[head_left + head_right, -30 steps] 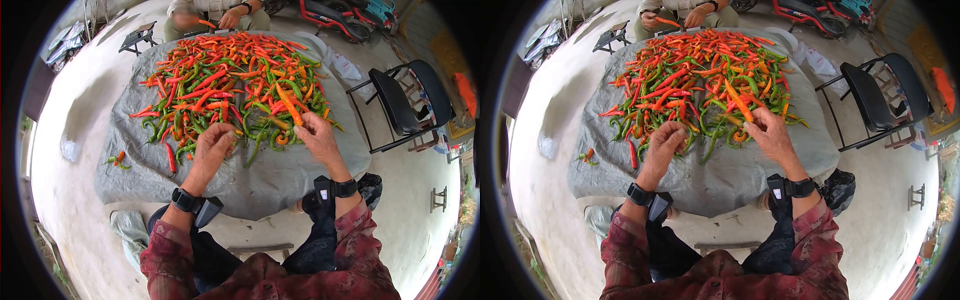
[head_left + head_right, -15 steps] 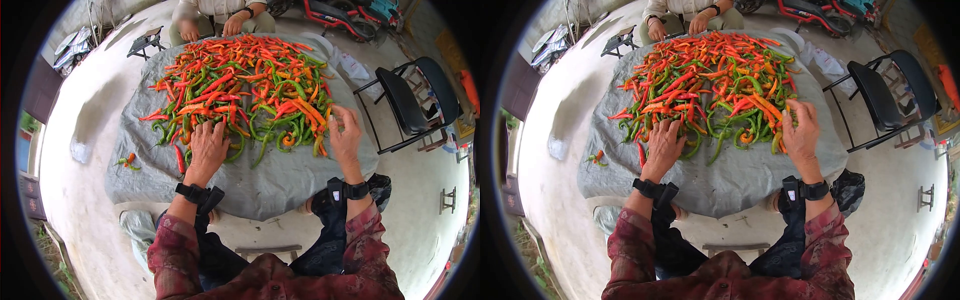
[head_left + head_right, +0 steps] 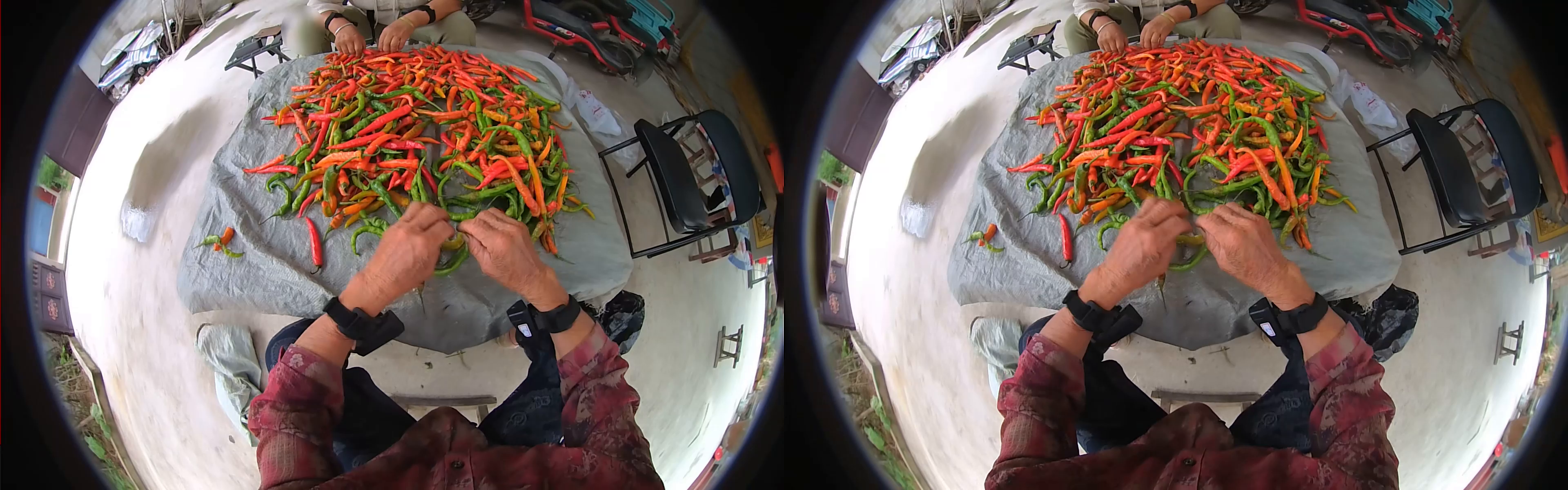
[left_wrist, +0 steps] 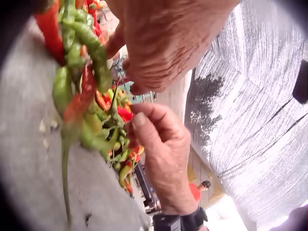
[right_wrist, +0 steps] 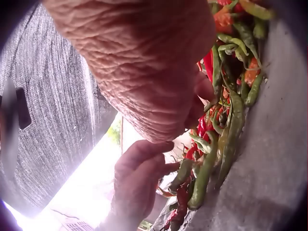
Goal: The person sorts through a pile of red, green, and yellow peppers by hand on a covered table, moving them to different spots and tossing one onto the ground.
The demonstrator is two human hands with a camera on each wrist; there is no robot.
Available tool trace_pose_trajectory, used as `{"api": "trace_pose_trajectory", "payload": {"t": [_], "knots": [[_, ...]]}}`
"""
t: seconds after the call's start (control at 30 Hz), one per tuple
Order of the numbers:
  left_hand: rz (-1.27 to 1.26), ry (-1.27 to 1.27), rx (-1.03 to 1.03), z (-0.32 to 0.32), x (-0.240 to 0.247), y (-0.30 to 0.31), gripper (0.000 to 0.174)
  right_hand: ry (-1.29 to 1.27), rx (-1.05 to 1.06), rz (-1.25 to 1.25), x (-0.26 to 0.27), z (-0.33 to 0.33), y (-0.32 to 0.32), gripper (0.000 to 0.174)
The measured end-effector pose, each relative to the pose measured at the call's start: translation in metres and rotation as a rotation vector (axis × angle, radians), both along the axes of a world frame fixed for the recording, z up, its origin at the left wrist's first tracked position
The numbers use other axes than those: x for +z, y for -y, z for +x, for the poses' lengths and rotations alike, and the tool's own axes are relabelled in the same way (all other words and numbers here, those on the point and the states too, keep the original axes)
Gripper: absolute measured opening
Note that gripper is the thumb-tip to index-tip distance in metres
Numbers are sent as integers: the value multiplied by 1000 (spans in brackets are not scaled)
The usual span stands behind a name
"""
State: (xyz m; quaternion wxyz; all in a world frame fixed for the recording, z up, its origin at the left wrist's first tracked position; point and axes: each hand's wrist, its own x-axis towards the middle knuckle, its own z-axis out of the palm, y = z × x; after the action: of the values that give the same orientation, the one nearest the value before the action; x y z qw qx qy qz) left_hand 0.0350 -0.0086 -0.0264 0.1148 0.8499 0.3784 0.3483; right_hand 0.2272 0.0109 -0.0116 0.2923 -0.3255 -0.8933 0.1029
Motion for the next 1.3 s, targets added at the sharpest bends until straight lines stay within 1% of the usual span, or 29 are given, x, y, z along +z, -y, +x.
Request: {"api": "trace_pose_trajectory", "payload": {"t": [0.07, 0.1, 0.17, 0.2, 0.27, 0.3, 0.37, 0.4, 0.47, 0.5, 0.57, 0.6, 0.63, 0.67, 0.7, 0.73, 0.77, 0.8, 0.83, 0.87, 0.9, 0.97, 1.0, 1.07, 1.1, 1.17, 1.2, 1.27, 1.3], "knots": [[147, 96, 218, -17, 14, -2, 17, 6, 7, 3, -1, -4, -1, 17], [144, 99, 215, -25, 19, -1, 17, 9, 3, 0, -2, -7, 0, 17], [-62, 64, 497, -45, 24, 3, 11, -76, -28, -131, -4, -15, 3, 23], [-63, 67, 496, -55, 20, 6, 11, -74, -30, -132, -4, -19, 3, 23], [-241, -154, 503, -70, 9, 17, 18, 18, -135, -164, -5, -25, 4, 30], [-243, -153, 504, -68, 10, 22, 18, 20, -134, -166, -6, -28, 5, 30], [-386, -325, 548, -61, 14, 27, 26, 15, -172, -186, -11, -32, 3, 40], [-387, -325, 542, -61, 12, 27, 26, 17, -179, -188, -15, -33, 1, 40], [-429, -242, 469, -60, 1, 26, 29, 22, -160, -199, -23, -36, -4, 45], [-426, -238, 467, -58, -4, 24, 29, 25, -161, -196, -24, -38, -6, 45], [-358, -30, 380, -53, -12, 20, 32, -22, -166, -560, -23, -40, -10, 47], [-352, -24, 366, -49, -12, 19, 32, -47, -147, -707, -20, -39, -15, 57], [-385, 96, 308, -44, -11, 18, 34, -45, -161, -700, -19, -37, -15, 57], [-418, 215, 249, -39, -11, 17, 37, -80, -100, -701, -21, -36, -14, 63], [-412, 217, 234, -35, -9, 16, 37, -115, -38, -702, -23, -35, -13, 69], [-537, 326, 246, -31, -7, 15, 37, -130, -22, -646, -26, -34, -11, 81], [-664, 432, 256, -28, -4, 15, 38, -132, -35, -639, -27, -33, -10, 81], [-660, 429, 242, -25, 0, 15, 38, -158, -20, -607, -24, -32, -8, 81], [-719, 512, 221, -22, 5, 15, 36, -183, -3, -575, -20, -31, -8, 82], [-780, 594, 201, -19, 8, 15, 34, -194, -52, -655, -14, -28, -7, 75], [-776, 590, 191, -16, 7, 15, 34, -197, -60, -648, -7, -24, -7, 75], [-740, 743, 66, -9, 5, 14, 33, -226, -92, -699, 1, -17, -7, 64], [-738, 739, 62, -6, 9, 14, 33, -230, -94, -695, 7, -13, -8, 64], [-753, 756, -3, 3, 19, 17, 33, -377, -83, -719, 17, -1, -10, 61], [-754, 754, -4, 8, 19, 17, 33, -379, -84, -719, 21, 6, -13, 61], [-714, 791, -109, 16, 20, 15, 29, -672, -85, -648, 30, 24, -20, 55], [-715, 792, -108, 14, 17, 14, 29, -672, -85, -649, 40, 32, -19, 55], [-855, 519, 4, 8, 8, 10, 25, -987, -291, -797, 59, 49, -19, 47], [-855, 516, 5, 8, 3, 8, 25, -990, -290, -798, 52, 60, -26, 47]]}}
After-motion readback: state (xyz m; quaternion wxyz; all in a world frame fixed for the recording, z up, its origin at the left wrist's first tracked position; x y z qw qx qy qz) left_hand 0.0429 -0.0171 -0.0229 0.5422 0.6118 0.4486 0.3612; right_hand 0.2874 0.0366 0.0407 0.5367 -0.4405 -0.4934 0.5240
